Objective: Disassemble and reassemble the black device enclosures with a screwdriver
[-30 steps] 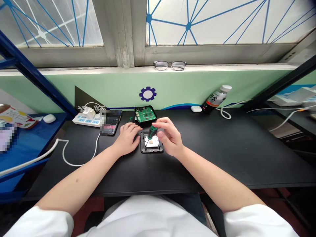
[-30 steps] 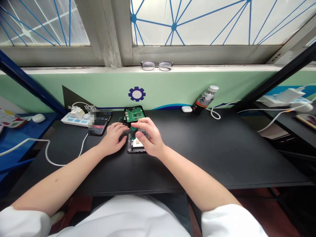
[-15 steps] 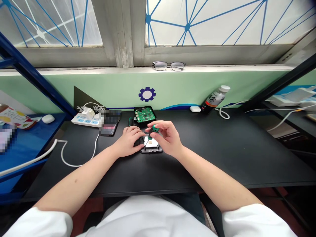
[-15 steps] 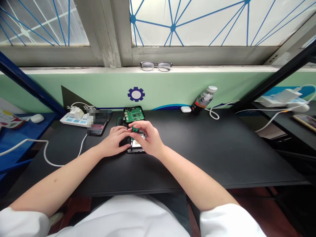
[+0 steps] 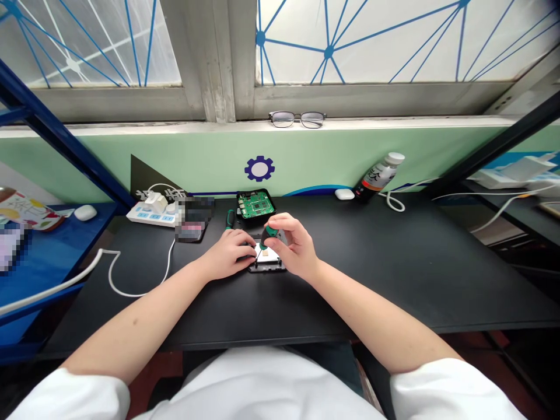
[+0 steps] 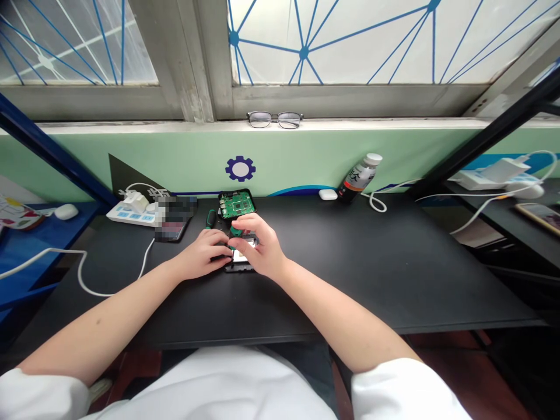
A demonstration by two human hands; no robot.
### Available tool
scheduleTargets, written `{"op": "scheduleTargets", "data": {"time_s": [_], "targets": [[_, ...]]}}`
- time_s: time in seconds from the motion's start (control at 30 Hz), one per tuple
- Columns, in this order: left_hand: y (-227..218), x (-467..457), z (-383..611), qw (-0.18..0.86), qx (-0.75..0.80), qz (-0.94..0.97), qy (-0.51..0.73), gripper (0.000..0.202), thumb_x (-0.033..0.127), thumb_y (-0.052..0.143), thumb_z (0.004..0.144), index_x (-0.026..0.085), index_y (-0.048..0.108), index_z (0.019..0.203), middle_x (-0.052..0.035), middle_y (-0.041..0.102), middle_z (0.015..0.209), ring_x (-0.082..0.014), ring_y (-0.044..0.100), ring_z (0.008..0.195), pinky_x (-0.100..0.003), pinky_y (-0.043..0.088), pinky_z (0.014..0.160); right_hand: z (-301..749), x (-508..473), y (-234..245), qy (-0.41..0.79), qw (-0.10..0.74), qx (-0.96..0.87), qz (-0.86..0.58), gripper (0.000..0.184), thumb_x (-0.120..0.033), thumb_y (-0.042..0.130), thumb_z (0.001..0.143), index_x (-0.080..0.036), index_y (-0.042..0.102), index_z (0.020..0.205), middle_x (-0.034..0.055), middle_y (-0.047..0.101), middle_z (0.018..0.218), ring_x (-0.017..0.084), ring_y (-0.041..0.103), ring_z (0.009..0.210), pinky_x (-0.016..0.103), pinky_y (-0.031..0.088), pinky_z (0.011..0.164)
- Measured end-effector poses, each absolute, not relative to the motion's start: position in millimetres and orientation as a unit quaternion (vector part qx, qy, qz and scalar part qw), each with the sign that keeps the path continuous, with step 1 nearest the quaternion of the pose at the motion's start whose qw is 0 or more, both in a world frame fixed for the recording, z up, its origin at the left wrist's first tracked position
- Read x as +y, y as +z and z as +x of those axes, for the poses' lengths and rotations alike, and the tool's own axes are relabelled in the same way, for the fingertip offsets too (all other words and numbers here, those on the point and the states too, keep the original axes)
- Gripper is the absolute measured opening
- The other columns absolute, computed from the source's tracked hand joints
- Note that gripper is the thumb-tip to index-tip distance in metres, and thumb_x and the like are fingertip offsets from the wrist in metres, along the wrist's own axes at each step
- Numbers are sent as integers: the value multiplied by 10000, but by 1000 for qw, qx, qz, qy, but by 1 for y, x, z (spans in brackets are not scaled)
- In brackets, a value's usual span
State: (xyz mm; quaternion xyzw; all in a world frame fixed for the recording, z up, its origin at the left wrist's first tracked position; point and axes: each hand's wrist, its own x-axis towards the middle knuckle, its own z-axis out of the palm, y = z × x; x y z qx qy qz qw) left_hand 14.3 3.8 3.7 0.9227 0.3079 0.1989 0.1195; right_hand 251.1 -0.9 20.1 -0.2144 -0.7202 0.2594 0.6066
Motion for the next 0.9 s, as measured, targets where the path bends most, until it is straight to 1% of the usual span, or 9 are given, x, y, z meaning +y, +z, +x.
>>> {"op": "scheduleTargets", "data": {"time_s": [0.07,0.17,0.3,0.37,0.47,0.57,0.7,0.8,0.9], "targets": [[3,4,14,121,304,923,202,189,308,615,1046,291,804,1046,-90,731,1158,-271,639,1172,-460,458,1051,249,1,18,240,613,-724,-208,290,-390,785,962,-289,670,1209,60,701,1053,204,718,948,388,638,802],[2,5,14,117,303,923,209,223,320,585,1066,277,802,1044,-95,719,1121,-266,641,1136,-450,464,1035,247,1,18,222,614,-731,-198,291,-395,757,982,-300,658,1238,61,691,1065,208,718,966,407,646,838],[4,5,15,119,301,924,203,227,329,583,1059,264,798,1024,-100,716,1118,-270,636,1136,-456,465,1042,245,-6,19,280,588,-736,-184,276,-333,578,1080,-322,611,1354,101,714,1278,243,714,1216,462,631,982],[5,4,15,124,300,924,202,214,327,592,1048,268,797,1028,-103,719,1160,-277,631,1169,-464,464,1060,245,-8,19,308,574,-737,-181,306,-300,521,1101,-334,566,1402,99,717,1329,235,718,1233,471,625,1006],[5,4,15,129,300,924,200,216,309,583,1048,276,796,1057,-103,719,1220,-280,628,1205,-465,468,1067,244,-7,19,280,576,-747,-179,300,-298,589,1070,-325,544,1365,85,714,1215,217,723,1107,430,636,916],[4,4,15,125,302,923,203,216,299,579,1053,268,793,1050,-100,723,1164,-269,640,1158,-452,483,1033,243,-3,17,248,585,-749,-187,306,-309,706,1005,-313,543,1264,60,655,1101,208,668,1027,391,608,853],[3,4,15,116,288,925,219,207,284,578,1059,259,783,1064,-95,720,1150,-258,643,1129,-441,486,1020,243,0,12,249,602,-726,-219,366,-388,775,961,-318,528,1222,34,595,1063,189,610,944,360,573,807],[2,4,14,110,280,927,222,187,271,589,1058,256,775,1058,-89,721,1169,-254,643,1131,-437,483,1016,243,-1,8,269,617,-706,-220,292,-437,660,1033,-326,536,1272,70,611,1161,214,644,1042,399,598,856],[1,5,14,101,273,929,228,176,260,592,1055,244,766,1032,-92,715,1158,-250,643,1126,-430,487,1005,243,-5,7,309,605,-704,-205,249,-394,482,1113,-341,513,1354,109,623,1319,237,686,1172,461,625,930]]}}
